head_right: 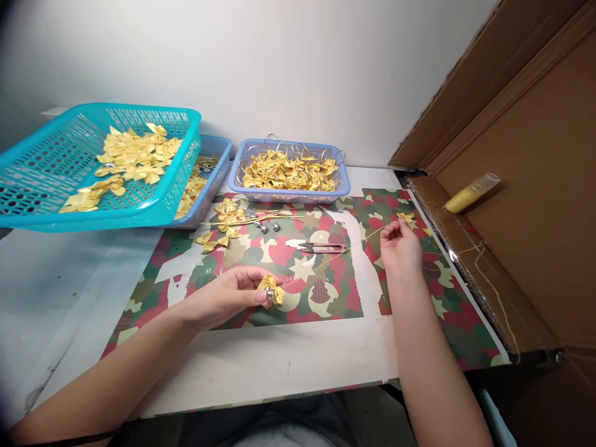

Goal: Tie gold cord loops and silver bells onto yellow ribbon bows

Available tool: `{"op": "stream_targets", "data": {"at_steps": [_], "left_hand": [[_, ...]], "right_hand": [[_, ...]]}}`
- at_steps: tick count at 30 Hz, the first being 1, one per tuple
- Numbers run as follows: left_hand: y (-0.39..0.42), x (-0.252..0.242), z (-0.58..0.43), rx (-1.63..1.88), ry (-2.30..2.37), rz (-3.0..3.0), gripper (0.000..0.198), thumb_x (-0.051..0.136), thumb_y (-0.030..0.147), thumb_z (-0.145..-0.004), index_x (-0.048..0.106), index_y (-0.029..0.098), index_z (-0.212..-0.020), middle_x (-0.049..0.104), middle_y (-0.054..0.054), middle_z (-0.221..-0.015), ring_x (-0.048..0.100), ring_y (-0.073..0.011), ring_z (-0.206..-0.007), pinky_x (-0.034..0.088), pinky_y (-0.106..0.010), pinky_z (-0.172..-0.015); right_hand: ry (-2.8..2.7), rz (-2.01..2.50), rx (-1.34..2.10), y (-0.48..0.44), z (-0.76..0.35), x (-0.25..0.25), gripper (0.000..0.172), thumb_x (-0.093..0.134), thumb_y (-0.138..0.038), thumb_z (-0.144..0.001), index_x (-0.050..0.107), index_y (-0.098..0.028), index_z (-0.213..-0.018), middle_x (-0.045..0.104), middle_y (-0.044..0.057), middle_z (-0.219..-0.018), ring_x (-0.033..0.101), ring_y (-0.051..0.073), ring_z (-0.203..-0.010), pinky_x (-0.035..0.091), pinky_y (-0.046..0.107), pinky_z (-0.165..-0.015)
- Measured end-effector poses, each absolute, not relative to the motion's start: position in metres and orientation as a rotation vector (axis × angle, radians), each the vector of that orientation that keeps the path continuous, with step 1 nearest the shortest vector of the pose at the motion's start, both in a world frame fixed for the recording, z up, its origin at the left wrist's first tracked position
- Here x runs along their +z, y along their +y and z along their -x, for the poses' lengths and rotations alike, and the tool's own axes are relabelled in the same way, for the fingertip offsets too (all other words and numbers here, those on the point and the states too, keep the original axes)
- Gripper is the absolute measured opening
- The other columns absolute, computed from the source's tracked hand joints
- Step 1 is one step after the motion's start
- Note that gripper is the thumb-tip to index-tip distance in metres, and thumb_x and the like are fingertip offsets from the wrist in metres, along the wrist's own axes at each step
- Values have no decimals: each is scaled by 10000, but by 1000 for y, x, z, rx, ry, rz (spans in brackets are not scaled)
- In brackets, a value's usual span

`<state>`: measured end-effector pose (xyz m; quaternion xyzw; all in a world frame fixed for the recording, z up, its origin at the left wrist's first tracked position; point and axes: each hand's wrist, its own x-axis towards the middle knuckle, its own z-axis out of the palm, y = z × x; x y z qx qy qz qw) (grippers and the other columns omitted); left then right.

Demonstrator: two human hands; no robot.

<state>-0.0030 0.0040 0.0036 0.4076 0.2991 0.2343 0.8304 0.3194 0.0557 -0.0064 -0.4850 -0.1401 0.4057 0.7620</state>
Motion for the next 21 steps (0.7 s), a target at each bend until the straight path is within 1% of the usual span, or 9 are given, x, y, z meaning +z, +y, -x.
{"op": "stream_targets", "data": {"at_steps": [3,7,10,12,14,16,17,19,21], "left_hand": [[4,3,3,484,635,-874,178,766,298,-758,728,141,-832,715,-62,-838,634,-156,-794,458,-264,-747],[3,3,3,473,641,-817,216,772,306,-755,744,148,-900,721,-73,-932,647,-157,-819,467,-294,-816],[3,4,2,461,641,-766,219,786,298,-740,751,146,-894,727,-77,-943,662,-162,-859,475,-301,-858],[3,5,1,470,663,-760,225,789,301,-737,752,144,-894,730,-77,-934,665,-169,-889,480,-301,-876],[4,5,0,500,702,-768,234,778,308,-750,750,141,-912,733,-85,-946,666,-176,-899,486,-310,-882],[5,4,0,543,743,-768,245,771,307,-758,743,139,-934,735,-95,-965,668,-184,-902,493,-323,-885],[5,3,0,563,760,-765,250,772,306,-758,739,139,-941,735,-98,-971,669,-187,-906,497,-326,-884],[6,2,0,596,786,-764,254,778,304,-751,733,142,-942,735,-90,-973,671,-187,-916,503,-321,-879],[6,1,0,614,796,-777,255,776,311,-754,727,150,-947,732,-79,-990,672,-192,-940,505,-314,-878]], "right_hand": [[-238,1070,926,54,-315,-3,289,545,-133,-932,447,-165,-662,425,-93,-568,439,1,-416,424,56,-403],[-200,1074,952,54,-310,3,305,532,-139,-941,436,-165,-652,422,-93,-557,432,0,-412,414,56,-402],[-192,1053,965,53,-303,12,304,481,-123,-957,447,-167,-658,420,-93,-536,422,-1,-404,399,55,-402],[-239,1006,1004,47,-293,20,263,504,-130,-944,476,-174,-687,410,-101,-515,418,3,-404,391,55,-404],[-413,921,1124,36,-276,25,187,591,-174,-898,509,-195,-732,387,-112,-483,415,18,-401,378,66,-392],[-739,890,1304,21,-255,27,155,679,-267,-835,542,-215,-784,444,-105,-472,447,51,-400,383,115,-377],[-895,889,1379,14,-244,25,194,710,-317,-807,543,-219,-793,509,-89,-486,473,67,-404,396,142,-379],[-1127,911,1576,0,-224,20,246,678,-409,-832,525,-218,-810,644,-33,-579,507,90,-412,416,190,-394],[-1267,968,1621,-9,-211,14,261,616,-441,-878,502,-212,-826,707,18,-681,512,96,-447,406,203,-411]]}}
